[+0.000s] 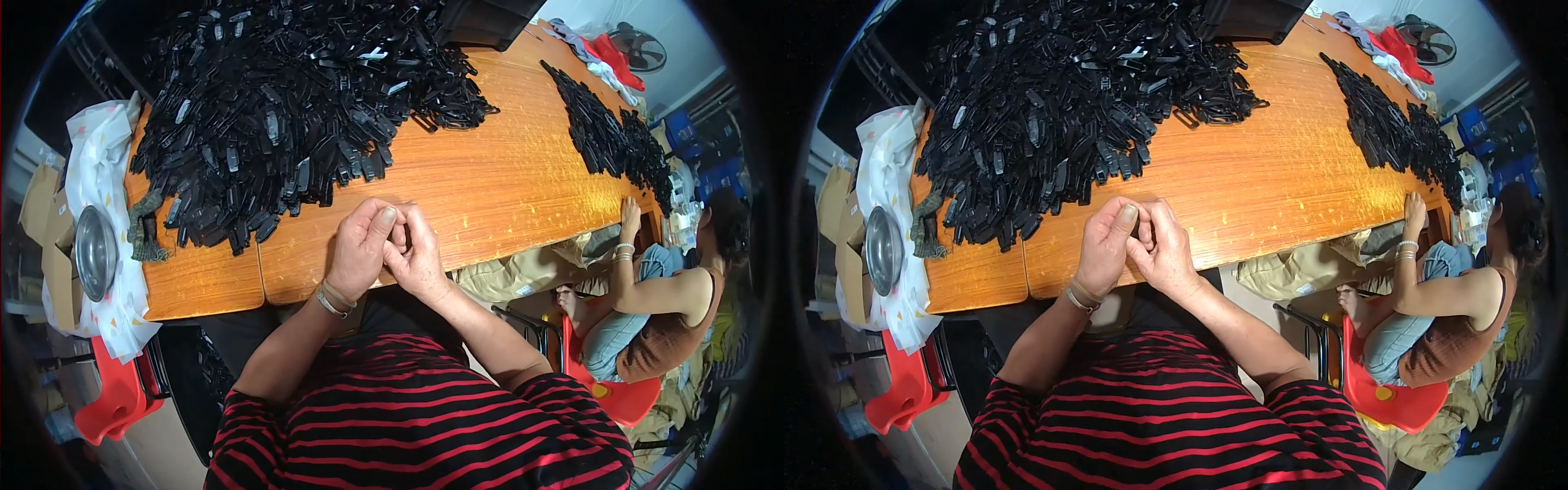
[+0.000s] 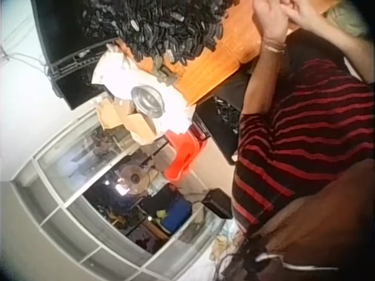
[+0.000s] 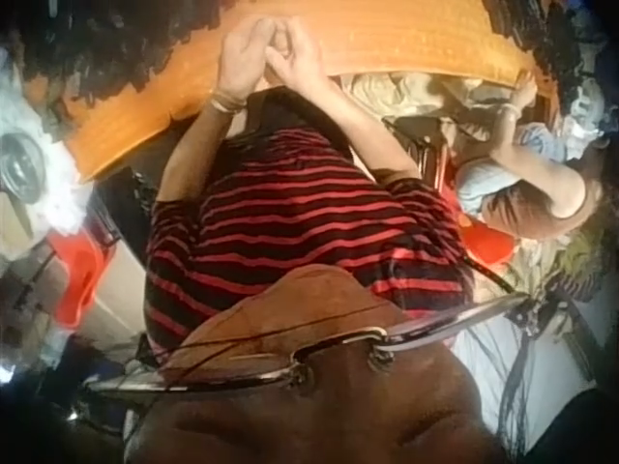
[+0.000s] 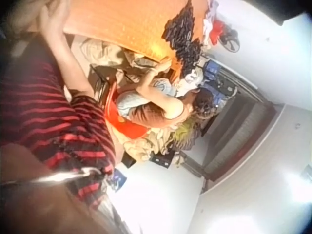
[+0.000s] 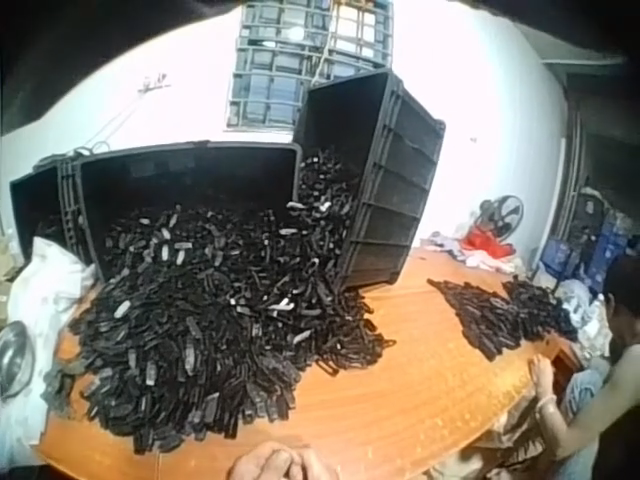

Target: Inspecting and sorting small black plastic parts on a table.

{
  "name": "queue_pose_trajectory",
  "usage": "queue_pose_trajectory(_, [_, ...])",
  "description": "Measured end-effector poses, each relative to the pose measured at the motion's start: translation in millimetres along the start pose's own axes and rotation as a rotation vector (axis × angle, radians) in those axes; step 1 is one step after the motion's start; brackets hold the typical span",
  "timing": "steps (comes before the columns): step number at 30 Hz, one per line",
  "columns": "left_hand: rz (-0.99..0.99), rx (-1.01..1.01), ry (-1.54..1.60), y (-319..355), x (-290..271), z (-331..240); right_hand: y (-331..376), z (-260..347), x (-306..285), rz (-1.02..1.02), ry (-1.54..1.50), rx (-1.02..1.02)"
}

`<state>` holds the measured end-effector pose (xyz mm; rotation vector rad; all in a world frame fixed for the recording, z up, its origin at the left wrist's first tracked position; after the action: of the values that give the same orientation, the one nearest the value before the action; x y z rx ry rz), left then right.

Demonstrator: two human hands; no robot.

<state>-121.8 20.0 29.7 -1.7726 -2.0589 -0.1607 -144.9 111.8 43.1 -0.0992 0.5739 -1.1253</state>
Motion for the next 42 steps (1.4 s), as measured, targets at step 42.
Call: queue_pose_trajectory(42, [0.208, 0.486, -1.556, -6, -23, -33, -86, -25, -34, -0.016, 0.437, -0.215])
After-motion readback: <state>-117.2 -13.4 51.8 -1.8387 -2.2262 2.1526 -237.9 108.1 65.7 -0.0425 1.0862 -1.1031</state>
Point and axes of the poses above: each hand's wrist, its own y-axis away from the middle knuckle, its own x-axis out of the palm, z = x × y, the point moved 8 cm from there along -y, towards the middle knuckle, and after that the axes turned 4 degrees about x, right-handed, at the moved point
